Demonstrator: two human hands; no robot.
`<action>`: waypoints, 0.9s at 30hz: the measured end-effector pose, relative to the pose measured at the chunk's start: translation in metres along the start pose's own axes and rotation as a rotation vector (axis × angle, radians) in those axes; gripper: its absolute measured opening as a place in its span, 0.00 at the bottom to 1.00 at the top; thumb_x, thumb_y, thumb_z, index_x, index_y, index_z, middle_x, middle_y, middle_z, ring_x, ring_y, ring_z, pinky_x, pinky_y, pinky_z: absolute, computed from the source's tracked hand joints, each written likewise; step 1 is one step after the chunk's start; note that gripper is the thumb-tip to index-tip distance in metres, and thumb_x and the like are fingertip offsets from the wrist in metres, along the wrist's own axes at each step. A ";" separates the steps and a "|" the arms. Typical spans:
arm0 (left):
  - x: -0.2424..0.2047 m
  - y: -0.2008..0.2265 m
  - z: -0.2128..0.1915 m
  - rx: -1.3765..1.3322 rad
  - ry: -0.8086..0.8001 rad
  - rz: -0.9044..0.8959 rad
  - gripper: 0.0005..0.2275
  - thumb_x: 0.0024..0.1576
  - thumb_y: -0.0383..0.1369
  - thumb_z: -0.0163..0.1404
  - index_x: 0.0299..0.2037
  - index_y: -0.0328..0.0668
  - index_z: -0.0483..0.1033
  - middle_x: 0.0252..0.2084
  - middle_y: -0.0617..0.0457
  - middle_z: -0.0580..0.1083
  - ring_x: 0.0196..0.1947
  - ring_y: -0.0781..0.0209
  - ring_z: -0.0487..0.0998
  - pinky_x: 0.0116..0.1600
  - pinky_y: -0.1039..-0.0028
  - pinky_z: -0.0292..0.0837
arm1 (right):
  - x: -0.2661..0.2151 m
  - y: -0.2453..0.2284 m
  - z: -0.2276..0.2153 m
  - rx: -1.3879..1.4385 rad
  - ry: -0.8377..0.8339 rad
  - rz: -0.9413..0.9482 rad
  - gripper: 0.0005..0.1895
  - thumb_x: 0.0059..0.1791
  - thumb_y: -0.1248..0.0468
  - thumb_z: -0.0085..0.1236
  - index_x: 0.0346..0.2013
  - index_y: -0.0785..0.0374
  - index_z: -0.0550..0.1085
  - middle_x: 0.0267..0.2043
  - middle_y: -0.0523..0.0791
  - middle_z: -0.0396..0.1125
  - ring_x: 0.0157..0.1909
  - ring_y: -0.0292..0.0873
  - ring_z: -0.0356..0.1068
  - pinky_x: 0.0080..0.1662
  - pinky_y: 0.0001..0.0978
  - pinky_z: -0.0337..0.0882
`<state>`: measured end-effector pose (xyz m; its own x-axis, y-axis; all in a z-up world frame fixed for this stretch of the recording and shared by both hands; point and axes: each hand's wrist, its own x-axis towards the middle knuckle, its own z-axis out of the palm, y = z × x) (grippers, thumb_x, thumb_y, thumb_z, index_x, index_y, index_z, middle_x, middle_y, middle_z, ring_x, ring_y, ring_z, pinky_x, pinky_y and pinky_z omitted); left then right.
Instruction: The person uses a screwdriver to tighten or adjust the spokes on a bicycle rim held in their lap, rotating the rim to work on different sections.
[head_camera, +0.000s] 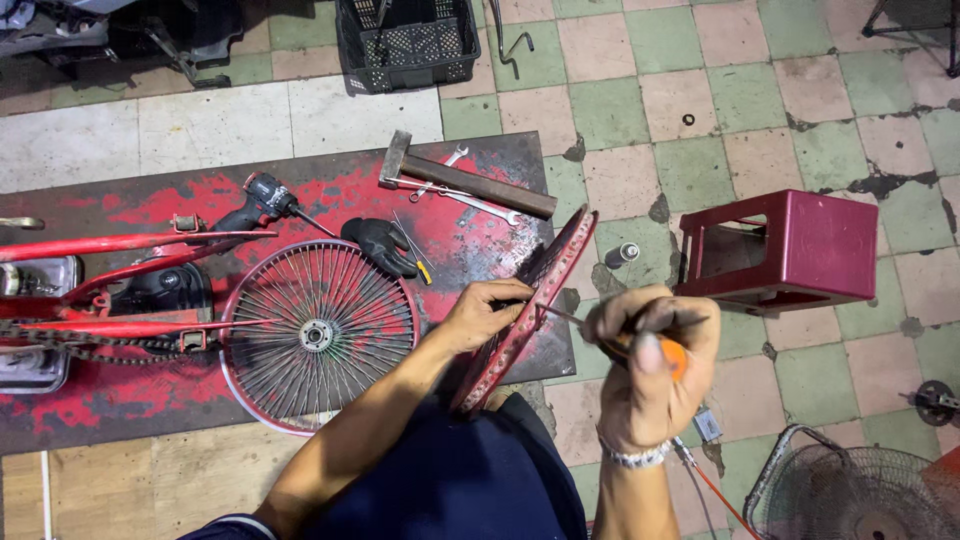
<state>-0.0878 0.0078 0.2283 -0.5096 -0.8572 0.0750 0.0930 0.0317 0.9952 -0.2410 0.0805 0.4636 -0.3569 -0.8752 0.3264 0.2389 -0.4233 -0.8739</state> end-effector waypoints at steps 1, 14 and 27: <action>0.000 -0.002 -0.001 -0.008 0.004 0.001 0.09 0.59 0.23 0.56 0.48 0.31 0.80 0.45 0.48 0.79 0.47 0.62 0.79 0.54 0.73 0.74 | 0.001 -0.007 0.004 -0.087 0.005 -0.006 0.17 0.62 0.58 0.56 0.41 0.67 0.60 0.37 0.51 0.62 0.36 0.43 0.64 0.41 0.34 0.70; -0.013 0.013 0.010 0.142 0.114 0.071 0.08 0.57 0.22 0.56 0.46 0.31 0.82 0.42 0.46 0.80 0.43 0.59 0.79 0.51 0.73 0.73 | 0.030 0.000 0.028 -0.210 0.225 -0.102 0.25 0.66 0.61 0.43 0.26 0.69 0.63 0.19 0.46 0.58 0.19 0.35 0.56 0.24 0.26 0.58; -0.018 0.018 0.018 0.066 0.206 -0.006 0.08 0.59 0.23 0.54 0.47 0.30 0.80 0.43 0.47 0.80 0.43 0.61 0.81 0.50 0.75 0.76 | 0.033 -0.003 0.037 -0.313 0.084 -0.117 0.24 0.64 0.62 0.46 0.25 0.72 0.63 0.18 0.46 0.59 0.19 0.36 0.59 0.23 0.28 0.60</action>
<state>-0.0922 0.0325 0.2459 -0.3234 -0.9443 0.0616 0.0312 0.0544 0.9980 -0.2198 0.0446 0.4906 -0.4417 -0.7971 0.4117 -0.0917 -0.4163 -0.9046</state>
